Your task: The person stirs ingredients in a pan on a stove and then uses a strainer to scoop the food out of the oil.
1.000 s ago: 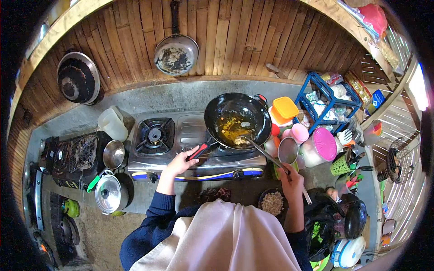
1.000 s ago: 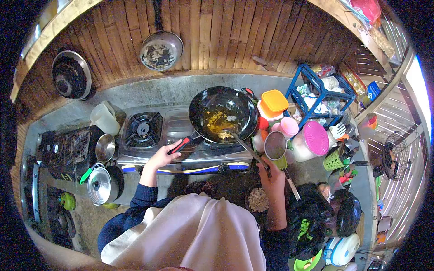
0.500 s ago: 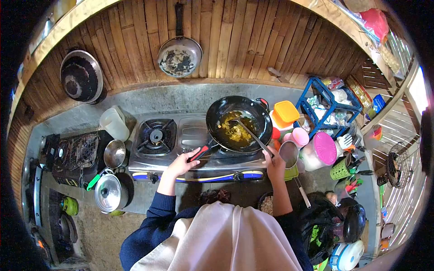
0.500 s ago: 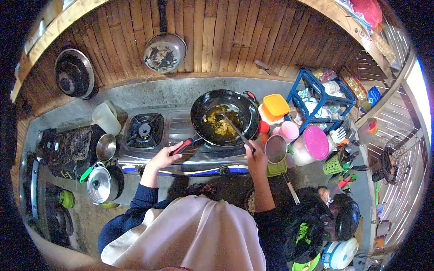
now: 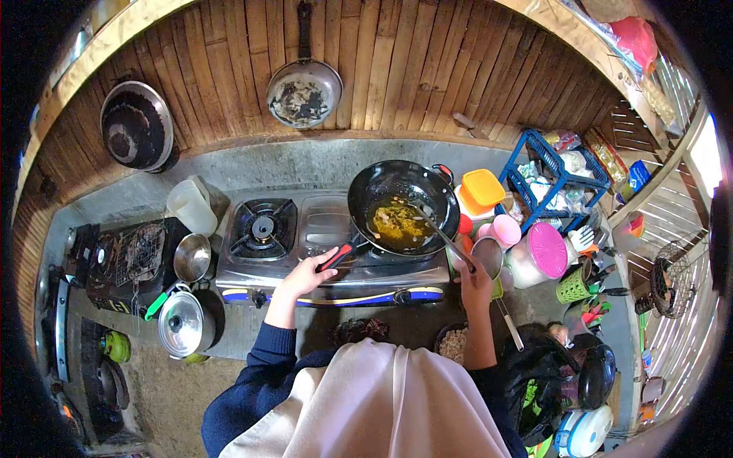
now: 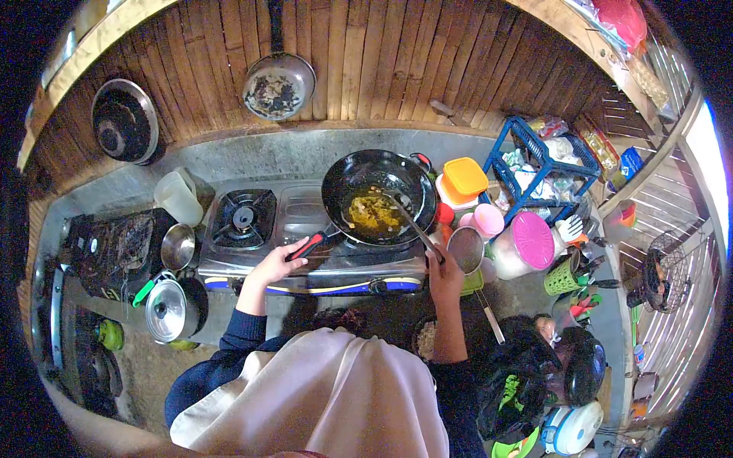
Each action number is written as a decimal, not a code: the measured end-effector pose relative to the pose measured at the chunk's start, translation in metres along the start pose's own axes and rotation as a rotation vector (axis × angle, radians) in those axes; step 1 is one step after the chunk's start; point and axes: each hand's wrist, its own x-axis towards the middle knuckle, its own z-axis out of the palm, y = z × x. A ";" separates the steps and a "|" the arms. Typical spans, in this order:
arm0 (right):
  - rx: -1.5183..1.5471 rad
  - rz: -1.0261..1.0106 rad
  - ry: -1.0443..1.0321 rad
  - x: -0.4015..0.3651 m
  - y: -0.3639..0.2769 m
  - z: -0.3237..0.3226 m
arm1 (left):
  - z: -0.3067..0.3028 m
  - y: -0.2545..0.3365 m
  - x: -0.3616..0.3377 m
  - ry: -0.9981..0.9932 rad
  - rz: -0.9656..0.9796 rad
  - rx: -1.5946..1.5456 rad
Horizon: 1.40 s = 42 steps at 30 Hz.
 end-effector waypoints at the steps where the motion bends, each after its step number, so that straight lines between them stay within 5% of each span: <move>1: 0.113 -0.029 0.033 -0.002 0.000 -0.003 | 0.000 -0.001 0.000 -0.002 0.000 -0.002; 25: -0.401 0.002 -0.178 -0.031 -0.079 -0.102 | -0.003 0.011 -0.002 -0.024 -0.034 0.000; 31: -0.194 -0.044 -0.084 -0.036 -0.078 -0.100 | -0.002 0.010 -0.003 -0.029 -0.063 0.009; 33: -0.165 -0.029 -0.076 -0.035 -0.072 -0.100 | 0.000 0.003 -0.001 0.041 0.079 0.020; 42: -0.081 -0.010 -0.104 -0.034 -0.046 -0.075 | -0.005 0.016 -0.003 -0.027 -0.026 0.005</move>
